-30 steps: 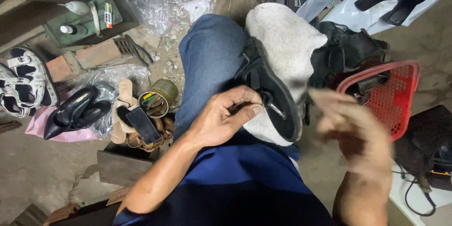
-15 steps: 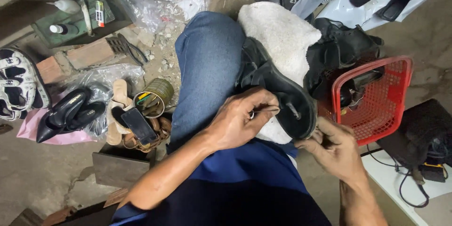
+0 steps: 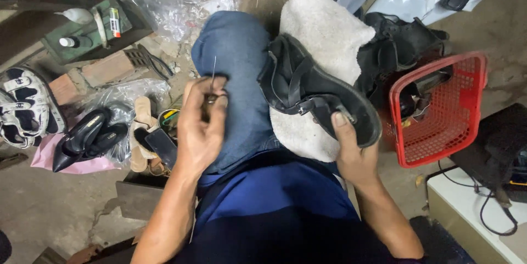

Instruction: The person is seated and sewing a black shoe using a needle and thread. They repeatedly push the needle through the shoe's upper and pull the thread to stitch it. The person also uses a small red tool to assist with the stitching process.

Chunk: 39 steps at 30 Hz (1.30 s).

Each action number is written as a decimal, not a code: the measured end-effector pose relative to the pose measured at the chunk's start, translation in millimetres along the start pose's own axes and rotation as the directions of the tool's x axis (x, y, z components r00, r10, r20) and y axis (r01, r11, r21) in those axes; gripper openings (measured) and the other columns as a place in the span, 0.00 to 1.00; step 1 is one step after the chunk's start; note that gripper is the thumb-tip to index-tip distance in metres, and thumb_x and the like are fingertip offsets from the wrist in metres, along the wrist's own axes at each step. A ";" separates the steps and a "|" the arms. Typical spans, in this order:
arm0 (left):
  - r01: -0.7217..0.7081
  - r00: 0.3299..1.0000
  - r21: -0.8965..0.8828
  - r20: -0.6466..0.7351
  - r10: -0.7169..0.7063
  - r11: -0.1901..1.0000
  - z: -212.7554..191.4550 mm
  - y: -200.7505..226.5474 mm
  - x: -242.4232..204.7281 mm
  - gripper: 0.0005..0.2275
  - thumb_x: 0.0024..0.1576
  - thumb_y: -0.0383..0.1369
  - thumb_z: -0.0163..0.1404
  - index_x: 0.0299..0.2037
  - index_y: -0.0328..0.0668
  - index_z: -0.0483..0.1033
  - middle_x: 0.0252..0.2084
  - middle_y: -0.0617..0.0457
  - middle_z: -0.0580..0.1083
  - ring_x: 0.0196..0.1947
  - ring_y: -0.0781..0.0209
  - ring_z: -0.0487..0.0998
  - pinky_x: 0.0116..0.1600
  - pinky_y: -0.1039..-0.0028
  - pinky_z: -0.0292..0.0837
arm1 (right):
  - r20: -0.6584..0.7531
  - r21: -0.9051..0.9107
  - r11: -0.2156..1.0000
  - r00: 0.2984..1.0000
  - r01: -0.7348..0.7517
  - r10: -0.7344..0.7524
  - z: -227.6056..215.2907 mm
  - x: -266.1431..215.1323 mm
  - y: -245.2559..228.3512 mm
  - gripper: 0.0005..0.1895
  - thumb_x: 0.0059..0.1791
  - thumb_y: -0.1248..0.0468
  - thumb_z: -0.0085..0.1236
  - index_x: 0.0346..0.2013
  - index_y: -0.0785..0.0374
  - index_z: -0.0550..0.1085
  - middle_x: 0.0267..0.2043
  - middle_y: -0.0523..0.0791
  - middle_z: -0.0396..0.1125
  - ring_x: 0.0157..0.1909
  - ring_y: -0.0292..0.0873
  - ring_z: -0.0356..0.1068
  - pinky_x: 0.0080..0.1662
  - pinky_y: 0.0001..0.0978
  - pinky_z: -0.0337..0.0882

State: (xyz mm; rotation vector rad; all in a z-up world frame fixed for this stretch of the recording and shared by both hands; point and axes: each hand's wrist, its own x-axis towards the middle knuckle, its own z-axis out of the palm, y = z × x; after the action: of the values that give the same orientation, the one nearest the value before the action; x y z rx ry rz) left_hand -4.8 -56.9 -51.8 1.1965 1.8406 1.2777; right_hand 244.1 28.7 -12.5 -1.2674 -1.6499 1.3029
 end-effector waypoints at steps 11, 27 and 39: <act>-0.238 0.845 0.255 0.531 0.070 0.937 14.1 91.8 1.4 0.23 0.67 0.25 0.45 0.72 0.52 0.59 0.57 0.55 0.68 0.31 0.62 0.72 0.24 0.71 0.80 | 0.040 -0.067 0.992 0.993 -0.106 0.109 -8.1 -13.2 -8.6 0.16 0.57 0.64 0.49 0.59 0.68 0.69 0.60 0.52 0.68 0.65 0.51 0.68 0.69 0.39 0.68; -0.336 0.837 0.269 0.525 0.155 0.902 23.0 108.5 12.6 0.20 0.67 0.24 0.47 0.69 0.45 0.66 0.45 0.53 0.69 0.35 0.67 0.74 0.21 0.74 0.75 | -0.014 0.046 0.974 0.975 -0.221 0.222 -22.1 -16.3 -2.1 0.14 0.56 0.64 0.50 0.56 0.66 0.72 0.59 0.51 0.70 0.63 0.49 0.71 0.68 0.38 0.72; -0.255 0.875 0.419 0.483 0.024 0.871 36.9 83.6 15.0 0.22 0.62 0.26 0.47 0.67 0.55 0.69 0.52 0.53 0.73 0.27 0.58 0.80 0.21 0.67 0.73 | -0.021 0.025 0.977 0.977 -0.212 0.213 -25.4 -18.4 -4.3 0.13 0.57 0.65 0.50 0.55 0.65 0.72 0.57 0.49 0.70 0.61 0.48 0.72 0.66 0.38 0.74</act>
State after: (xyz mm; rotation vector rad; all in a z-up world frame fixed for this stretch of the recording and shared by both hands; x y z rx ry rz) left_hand 48.2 -17.4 13.0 1.7529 1.7567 0.5242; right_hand 271.6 18.9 -0.3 -1.4718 -1.5111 1.4227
